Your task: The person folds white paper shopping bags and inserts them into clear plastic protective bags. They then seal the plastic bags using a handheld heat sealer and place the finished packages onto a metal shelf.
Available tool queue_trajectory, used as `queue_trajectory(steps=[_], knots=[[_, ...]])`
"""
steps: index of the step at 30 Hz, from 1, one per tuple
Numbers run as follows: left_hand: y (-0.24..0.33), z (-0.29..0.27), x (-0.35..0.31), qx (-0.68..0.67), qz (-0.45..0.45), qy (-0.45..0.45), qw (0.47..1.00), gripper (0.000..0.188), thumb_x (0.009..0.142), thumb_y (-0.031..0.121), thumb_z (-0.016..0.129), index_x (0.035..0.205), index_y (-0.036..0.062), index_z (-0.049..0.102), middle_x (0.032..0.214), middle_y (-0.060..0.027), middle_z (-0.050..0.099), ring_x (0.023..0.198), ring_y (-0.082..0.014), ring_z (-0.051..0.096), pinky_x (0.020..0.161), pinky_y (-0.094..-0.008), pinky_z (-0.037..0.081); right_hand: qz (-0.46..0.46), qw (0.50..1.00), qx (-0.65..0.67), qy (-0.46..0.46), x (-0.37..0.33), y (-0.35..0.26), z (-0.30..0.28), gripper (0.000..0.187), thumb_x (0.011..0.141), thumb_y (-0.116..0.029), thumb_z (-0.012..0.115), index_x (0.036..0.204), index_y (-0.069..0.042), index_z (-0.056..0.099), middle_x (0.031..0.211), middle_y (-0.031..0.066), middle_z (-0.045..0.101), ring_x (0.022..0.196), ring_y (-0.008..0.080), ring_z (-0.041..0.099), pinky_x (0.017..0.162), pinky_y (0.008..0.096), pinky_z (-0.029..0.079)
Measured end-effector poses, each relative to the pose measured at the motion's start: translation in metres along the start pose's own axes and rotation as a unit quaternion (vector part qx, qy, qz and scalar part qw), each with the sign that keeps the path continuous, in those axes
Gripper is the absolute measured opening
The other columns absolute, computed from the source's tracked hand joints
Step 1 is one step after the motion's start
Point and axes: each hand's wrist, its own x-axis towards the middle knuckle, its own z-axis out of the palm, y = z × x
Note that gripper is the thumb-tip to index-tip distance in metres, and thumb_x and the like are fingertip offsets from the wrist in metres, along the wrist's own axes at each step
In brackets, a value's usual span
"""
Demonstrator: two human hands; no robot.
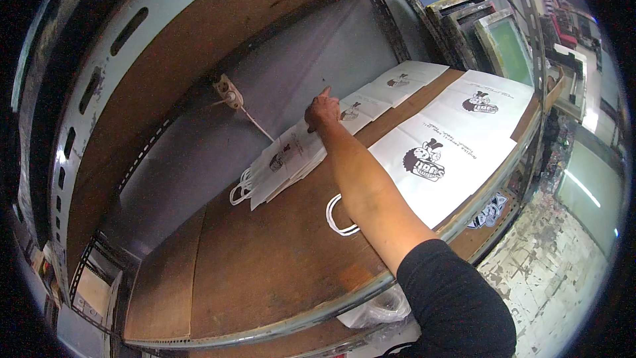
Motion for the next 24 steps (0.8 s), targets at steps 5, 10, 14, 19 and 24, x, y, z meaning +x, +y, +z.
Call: queue_trajectory(steps=[5, 10, 14, 19, 24], knots=[[0.075, 0.065, 0.038, -0.041, 0.045, -0.026, 0.998, 0.042, 0.093, 0.017, 0.069, 0.126, -0.0058, 0.057, 0.102, -0.0153, 0.067, 0.075, -0.0200, 0.062, 0.061, -0.0277, 0.053, -0.044, 0.994, 0.028, -0.099, -0.029, -0.022, -0.040, 0.111, 0.078, -0.019, 0.080, 0.153, 0.005, 0.002, 0.114, 0.0166, 0.070, 0.107, 0.0272, 0.068, 0.088, 0.0397, 0.054], [0.133, 0.158, 0.055, -0.200, -0.080, -0.275, 0.937, 0.059, 0.090, 0.017, 0.071, 0.138, -0.0036, 0.045, 0.115, -0.0186, 0.064, 0.093, -0.0226, 0.064, 0.077, -0.0312, 0.052, -0.184, 0.977, 0.089, -0.062, -0.063, -0.054, -0.052, 0.103, 0.081, -0.012, 0.072, 0.149, 0.015, -0.001, 0.111, 0.0203, 0.070, 0.103, 0.0321, 0.069, 0.086, 0.0371, 0.055], [0.137, 0.258, 0.059, -0.247, -0.163, -0.511, 0.807, 0.064, 0.092, 0.020, 0.065, 0.146, 0.0043, 0.036, 0.128, -0.0144, 0.054, 0.110, -0.0204, 0.056, 0.085, -0.0316, 0.048, -0.271, 0.937, 0.220, -0.014, -0.110, -0.070, -0.089, 0.104, 0.074, -0.004, 0.066, 0.150, 0.011, -0.003, 0.107, 0.0293, 0.066, 0.101, 0.0400, 0.066, 0.087, 0.0421, 0.054], [0.091, 0.371, 0.033, -0.171, -0.299, -0.583, 0.736, 0.088, 0.087, 0.032, 0.072, 0.154, 0.0064, 0.021, 0.156, -0.0164, 0.030, 0.144, -0.0303, 0.029, 0.113, -0.0437, 0.031, -0.375, 0.883, 0.279, 0.047, -0.185, -0.044, -0.133, 0.104, 0.070, -0.003, 0.067, 0.154, 0.002, 0.006, 0.108, 0.0308, 0.063, 0.101, 0.0421, 0.065, 0.090, 0.0444, 0.051], [0.057, 0.408, -0.003, -0.315, -0.384, -0.659, 0.565, 0.093, 0.079, 0.029, 0.078, 0.153, 0.0077, 0.025, 0.147, -0.0156, 0.043, 0.139, -0.0263, 0.036, 0.111, -0.0417, 0.035, -0.413, 0.815, 0.406, -0.007, -0.255, 0.048, -0.164, 0.108, 0.066, -0.005, 0.078, 0.154, 0.002, 0.016, 0.135, 0.0259, 0.052, 0.112, 0.0299, 0.061, 0.100, 0.0359, 0.047]])
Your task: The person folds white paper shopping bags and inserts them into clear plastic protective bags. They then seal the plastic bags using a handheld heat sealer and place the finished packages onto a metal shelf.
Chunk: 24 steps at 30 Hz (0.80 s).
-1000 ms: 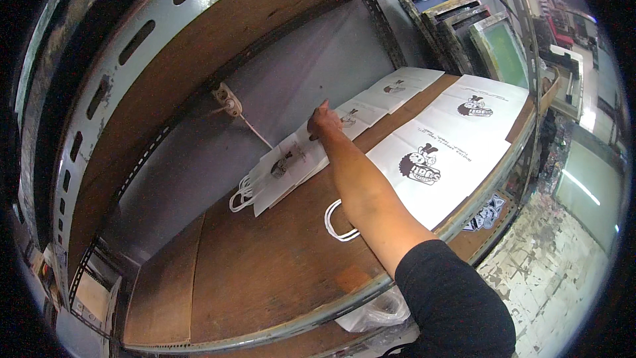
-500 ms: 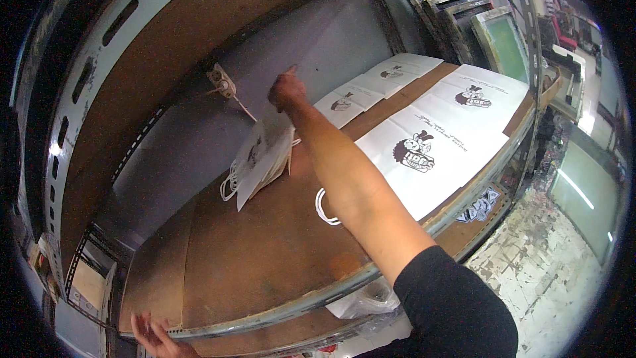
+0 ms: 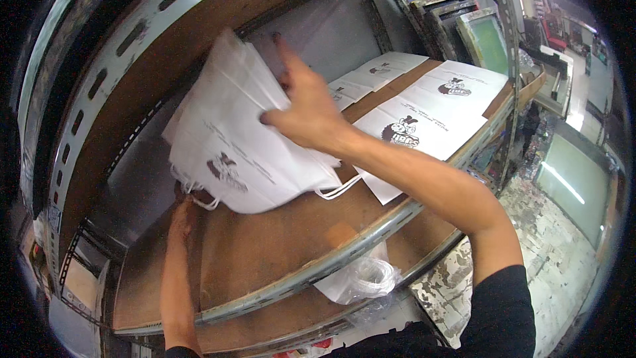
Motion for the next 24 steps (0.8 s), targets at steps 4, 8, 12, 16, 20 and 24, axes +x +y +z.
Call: queue_trajectory(steps=[4, 8, 12, 16, 20, 24], knots=[[-0.058, -0.021, 0.050, -0.075, -0.023, -0.138, 0.987, 0.092, 0.067, 0.019, 0.080, 0.147, 0.0088, 0.036, 0.133, -0.0073, 0.053, 0.126, -0.0255, 0.049, 0.105, -0.0419, 0.041, -0.102, 0.993, -0.055, -0.022, -0.066, 0.015, -0.035, 0.106, 0.068, -0.004, 0.075, 0.155, 0.002, 0.014, 0.142, 0.0239, 0.045, 0.129, 0.0272, 0.049, 0.111, 0.0358, 0.035], [-0.083, -0.014, 0.071, -0.132, 0.026, -0.185, 0.973, 0.090, 0.062, 0.015, 0.083, 0.142, 0.0041, 0.044, 0.126, -0.0066, 0.059, 0.121, -0.0251, 0.053, 0.100, -0.0404, 0.045, -0.051, 0.997, -0.030, -0.048, -0.101, 0.003, -0.038, 0.109, 0.064, -0.011, 0.083, 0.153, 0.001, 0.021, 0.142, 0.0213, 0.047, 0.132, 0.0277, 0.046, 0.112, 0.0362, 0.035], [-0.049, 0.018, 0.044, -0.149, 0.003, -0.259, 0.954, 0.081, 0.066, 0.016, 0.083, 0.138, 0.0020, 0.048, 0.128, -0.0077, 0.059, 0.123, -0.0253, 0.052, 0.104, -0.0402, 0.042, 0.026, 0.997, -0.065, -0.019, -0.106, -0.015, -0.028, 0.091, 0.063, -0.009, 0.087, 0.141, 0.002, 0.041, 0.125, 0.0155, 0.061, 0.118, 0.0221, 0.057, 0.104, 0.0347, 0.043], [0.017, 0.060, -0.007, -0.151, 0.098, -0.227, 0.957, 0.068, 0.077, 0.019, 0.079, 0.136, 0.0015, 0.050, 0.129, -0.0077, 0.060, 0.120, -0.0245, 0.055, 0.104, -0.0416, 0.043, 0.006, 0.996, -0.063, 0.069, -0.105, -0.040, -0.041, 0.060, 0.067, -0.005, 0.085, 0.121, 0.003, 0.058, 0.105, 0.0108, 0.070, 0.099, 0.0175, 0.065, 0.094, 0.0332, 0.051], [0.076, 0.083, -0.060, -0.087, 0.227, -0.123, 0.962, 0.050, 0.083, 0.019, 0.074, 0.125, 0.0002, 0.054, 0.116, -0.0079, 0.063, 0.101, -0.0199, 0.062, 0.091, -0.0366, 0.049, 0.016, 0.995, -0.005, 0.101, -0.120, -0.105, -0.077, 0.058, 0.068, -0.003, 0.085, 0.118, 0.006, 0.057, 0.105, 0.0121, 0.070, 0.092, 0.0177, 0.068, 0.085, 0.0319, 0.056], [0.113, 0.103, -0.169, -0.013, 0.231, -0.061, 0.971, 0.050, 0.071, 0.014, 0.081, 0.112, -0.0020, 0.056, 0.096, -0.0064, 0.062, 0.082, -0.0152, 0.062, 0.079, -0.0327, 0.053, 0.076, 0.981, -0.080, 0.160, -0.180, -0.161, -0.131, 0.073, 0.062, -0.013, 0.081, 0.125, 0.010, 0.051, 0.105, 0.0152, 0.066, 0.089, 0.0201, 0.067, 0.083, 0.0315, 0.056]])
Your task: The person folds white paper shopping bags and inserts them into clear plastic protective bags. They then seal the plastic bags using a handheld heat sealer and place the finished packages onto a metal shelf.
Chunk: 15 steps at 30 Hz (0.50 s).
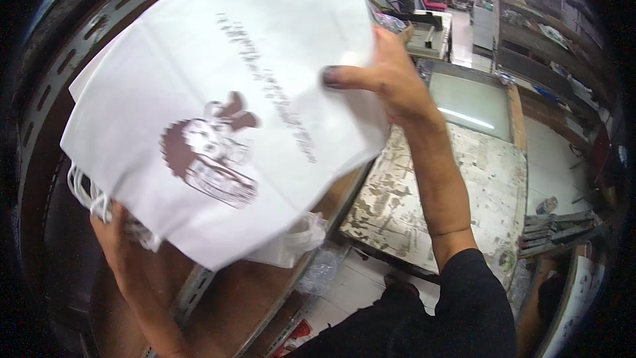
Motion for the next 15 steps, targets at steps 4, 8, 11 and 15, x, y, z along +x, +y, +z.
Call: queue_trajectory(steps=[4, 8, 11, 15], knots=[[0.032, 0.113, -0.113, -0.076, -0.081, -0.064, 0.992, 0.038, 0.064, -0.002, 0.082, 0.097, -0.0020, 0.063, 0.084, -0.0053, 0.066, 0.077, -0.0168, 0.065, 0.075, -0.0325, 0.055, 0.081, 0.994, -0.050, 0.060, -0.071, 0.015, -0.109, 0.085, 0.058, -0.013, 0.085, 0.131, 0.008, 0.047, 0.113, 0.0122, 0.063, 0.101, 0.0190, 0.062, 0.089, 0.0319, 0.053], [-0.009, 0.200, -0.173, -0.101, -0.221, -0.231, 0.942, 0.037, 0.073, 0.002, 0.083, 0.107, -0.0017, 0.067, 0.100, -0.0106, 0.072, 0.090, -0.0168, 0.069, 0.081, -0.0326, 0.056, 0.248, 0.964, -0.083, 0.044, -0.140, 0.078, -0.207, 0.084, 0.060, -0.006, 0.083, 0.134, 0.005, 0.047, 0.120, 0.0096, 0.061, 0.107, 0.0191, 0.059, 0.096, 0.0314, 0.049], [-0.093, 0.278, -0.228, -0.179, -0.312, -0.270, 0.893, 0.033, 0.083, 0.006, 0.078, 0.114, -0.0004, 0.068, 0.107, -0.0084, 0.072, 0.094, -0.0153, 0.068, 0.085, -0.0303, 0.054, 0.330, 0.925, -0.186, 0.015, -0.195, 0.153, -0.273, 0.077, 0.064, 0.006, 0.076, 0.135, 0.004, 0.047, 0.123, 0.0114, 0.061, 0.115, 0.0229, 0.056, 0.103, 0.0338, 0.045], [-0.150, 0.346, -0.279, 0.009, -0.415, -0.412, 0.811, 0.043, 0.088, 0.027, 0.076, 0.120, -0.0001, 0.065, 0.111, -0.0094, 0.070, 0.099, -0.0164, 0.065, 0.088, -0.0317, 0.052, 0.472, 0.858, -0.201, 0.026, -0.246, 0.208, -0.326, 0.084, 0.061, 0.004, 0.081, 0.137, 0.005, 0.046, 0.125, 0.0145, 0.063, 0.117, 0.0255, 0.057, 0.104, 0.0363, 0.044]])
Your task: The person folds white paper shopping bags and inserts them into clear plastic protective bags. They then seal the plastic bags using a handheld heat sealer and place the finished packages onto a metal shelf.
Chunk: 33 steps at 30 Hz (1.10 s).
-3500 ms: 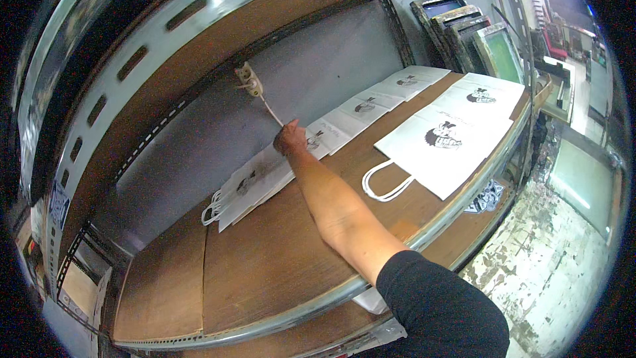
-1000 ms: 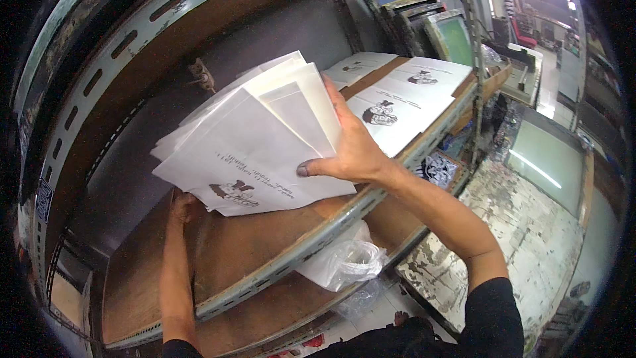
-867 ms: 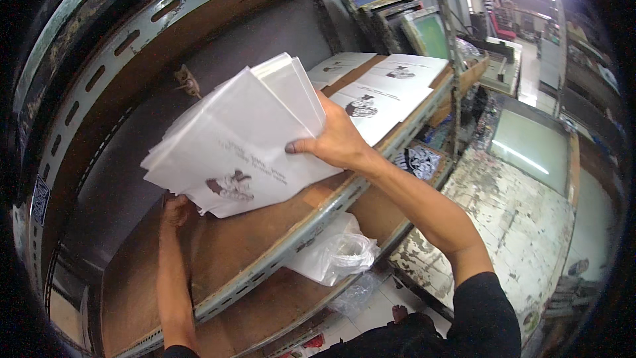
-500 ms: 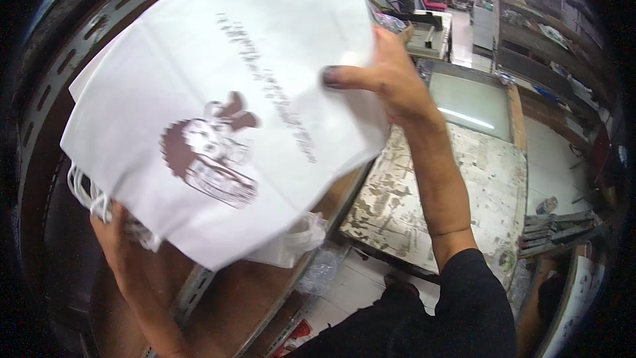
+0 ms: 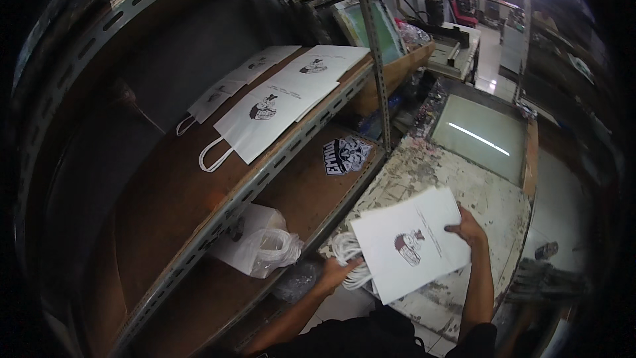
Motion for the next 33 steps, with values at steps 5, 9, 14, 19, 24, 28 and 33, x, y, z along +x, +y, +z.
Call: queue_trajectory(steps=[5, 9, 14, 19, 24, 28, 33], knots=[[-0.031, 0.000, 0.017, 0.264, 0.131, -0.004, 0.956, 0.064, 0.086, 0.030, 0.076, 0.138, 0.0014, 0.052, 0.131, -0.0148, 0.062, 0.118, -0.0215, 0.059, 0.096, -0.0344, 0.049, 0.032, 0.982, -0.170, 0.081, 0.051, 0.079, -0.040, 0.091, 0.061, -0.002, 0.086, 0.140, 0.005, 0.043, 0.114, 0.0182, 0.067, 0.109, 0.0283, 0.063, 0.094, 0.0387, 0.051], [0.131, -0.106, -0.088, 0.071, 0.223, -0.138, 0.962, 0.074, 0.081, 0.029, 0.081, 0.141, 0.0012, 0.048, 0.129, -0.0172, 0.063, 0.119, -0.0242, 0.060, 0.093, -0.0354, 0.051, -0.059, 0.950, -0.230, 0.202, 0.061, -0.018, -0.039, 0.086, 0.068, -0.006, 0.083, 0.143, 0.000, 0.043, 0.113, 0.0198, 0.067, 0.104, 0.0283, 0.065, 0.090, 0.0383, 0.051], [0.229, -0.233, -0.147, 0.150, 0.271, 0.113, 0.944, 0.051, 0.076, 0.011, 0.080, 0.123, -0.0003, 0.064, 0.099, -0.0095, 0.074, 0.096, -0.0196, 0.069, 0.086, -0.0334, 0.052, -0.359, 0.923, -0.068, 0.120, 0.075, -0.190, 0.038, 0.067, 0.077, -0.003, 0.072, 0.140, -0.002, 0.050, 0.112, 0.0166, 0.067, 0.103, 0.0235, 0.064, 0.091, 0.0341, 0.050], [0.255, -0.353, -0.054, 0.289, 0.257, 0.228, 0.893, 0.058, 0.084, 0.026, 0.076, 0.131, -0.0003, 0.057, 0.120, -0.0179, 0.066, 0.100, -0.0206, 0.064, 0.089, -0.0352, 0.051, -0.507, 0.837, -0.111, 0.175, 0.118, -0.319, 0.086, 0.058, 0.077, -0.015, 0.075, 0.130, 0.001, 0.057, 0.122, 0.0199, 0.064, 0.111, 0.0296, 0.063, 0.096, 0.0367, 0.048], [0.236, -0.480, 0.049, 0.335, 0.171, 0.344, 0.860, 0.073, 0.087, 0.041, 0.072, 0.141, -0.0022, 0.046, 0.136, -0.0248, 0.055, 0.116, -0.0288, 0.060, 0.099, -0.0392, 0.047, -0.494, 0.818, -0.240, 0.171, 0.126, -0.387, 0.144, 0.079, 0.077, -0.040, 0.075, 0.137, 0.004, 0.049, 0.130, 0.0245, 0.059, 0.120, 0.0369, 0.057, 0.102, 0.0430, 0.045], [0.204, -0.574, 0.124, 0.281, 0.155, 0.399, 0.859, 0.086, 0.083, 0.049, 0.073, 0.140, -0.0083, 0.042, 0.138, -0.0281, 0.052, 0.128, -0.0356, 0.052, 0.106, -0.0401, 0.042, -0.395, 0.830, -0.356, 0.169, 0.130, -0.394, 0.187, 0.085, 0.077, -0.049, 0.072, 0.139, 0.004, 0.046, 0.131, 0.0275, 0.056, 0.118, 0.0412, 0.056, 0.101, 0.0466, 0.045], [0.198, -0.579, 0.184, 0.314, 0.105, 0.466, 0.821, 0.095, 0.076, 0.049, 0.079, 0.138, -0.0125, 0.042, 0.139, -0.0301, 0.049, 0.128, -0.0367, 0.052, 0.108, -0.0404, 0.040, -0.318, 0.836, -0.402, 0.194, 0.136, -0.396, 0.193, 0.074, 0.075, -0.036, 0.077, 0.131, 0.005, 0.050, 0.109, 0.0277, 0.065, 0.106, 0.0430, 0.060, 0.090, 0.0503, 0.049]])
